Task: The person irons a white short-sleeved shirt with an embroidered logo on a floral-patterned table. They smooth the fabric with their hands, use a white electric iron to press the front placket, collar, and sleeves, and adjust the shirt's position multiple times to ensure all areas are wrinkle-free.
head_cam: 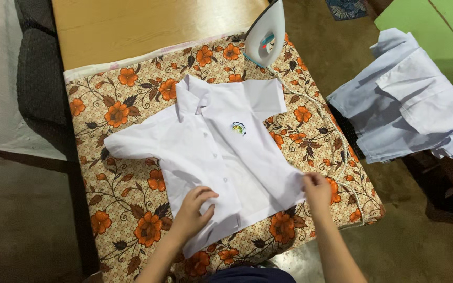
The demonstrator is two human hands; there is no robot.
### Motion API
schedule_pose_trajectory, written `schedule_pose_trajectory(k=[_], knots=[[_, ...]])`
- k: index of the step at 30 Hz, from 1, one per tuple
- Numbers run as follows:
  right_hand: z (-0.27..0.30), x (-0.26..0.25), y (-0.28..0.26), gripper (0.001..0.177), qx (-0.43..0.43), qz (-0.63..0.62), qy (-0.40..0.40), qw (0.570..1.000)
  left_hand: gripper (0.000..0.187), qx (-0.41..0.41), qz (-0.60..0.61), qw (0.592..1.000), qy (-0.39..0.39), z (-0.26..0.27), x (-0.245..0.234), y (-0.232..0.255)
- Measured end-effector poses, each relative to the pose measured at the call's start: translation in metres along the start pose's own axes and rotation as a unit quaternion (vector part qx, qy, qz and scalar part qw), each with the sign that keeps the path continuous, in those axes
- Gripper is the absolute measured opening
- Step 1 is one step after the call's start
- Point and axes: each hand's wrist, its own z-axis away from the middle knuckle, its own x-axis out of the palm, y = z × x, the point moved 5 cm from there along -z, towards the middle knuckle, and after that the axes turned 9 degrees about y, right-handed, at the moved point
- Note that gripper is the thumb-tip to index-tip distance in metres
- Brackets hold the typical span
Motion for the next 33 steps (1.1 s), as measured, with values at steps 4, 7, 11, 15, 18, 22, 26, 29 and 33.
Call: schedule_pose_trajectory(k=[4, 7, 11, 15, 18, 22, 26, 29, 33], knots=[[-0.021, -0.022, -0.002, 0.02, -0.014, 0.026, 0.09, 0.995, 0.024, -0.025, -0.001, 1.0, 0.017, -0.02, -0.008, -0.015], [0.008, -0.03, -0.043, 0.036, -0.241, 0.165, 0.174, 0.94, 0.02, -0.058, -0.018, 0.997, 0.04, -0.045, -0.025, -0.042], [0.062, 0.018, -0.068, 0.033, -0.294, 0.215, 0.046, 0.93, 0.019, -0.039, -0.147, 0.983, 0.103, -0.089, -0.07, -0.086], [0.124, 0.092, -0.048, 0.026, -0.206, 0.231, -0.24, 0.92, 0.027, -0.135, -0.162, 0.967, 0.145, -0.15, -0.121, -0.131], [0.156, 0.117, -0.035, 0.031, -0.269, 0.229, -0.311, 0.883, 0.039, -0.179, -0.266, 0.943, 0.093, -0.183, -0.141, -0.149], [0.193, 0.121, -0.015, 0.021, -0.403, 0.253, -0.394, 0.786, 0.053, -0.217, -0.316, 0.922, 0.048, -0.199, -0.149, -0.165], [0.204, 0.098, -0.027, 0.032, -0.607, 0.12, -0.325, 0.715, 0.052, -0.263, -0.318, 0.911, 0.018, -0.205, -0.149, -0.181], [0.195, 0.101, -0.02, 0.032, -0.642, 0.151, -0.316, 0.682, 0.044, -0.279, -0.262, 0.923, 0.03, -0.208, -0.151, -0.195], [0.198, 0.1, -0.019, 0.028, -0.647, 0.132, -0.309, 0.685, 0.037, -0.224, -0.231, 0.941, 0.103, -0.205, -0.161, -0.206]])
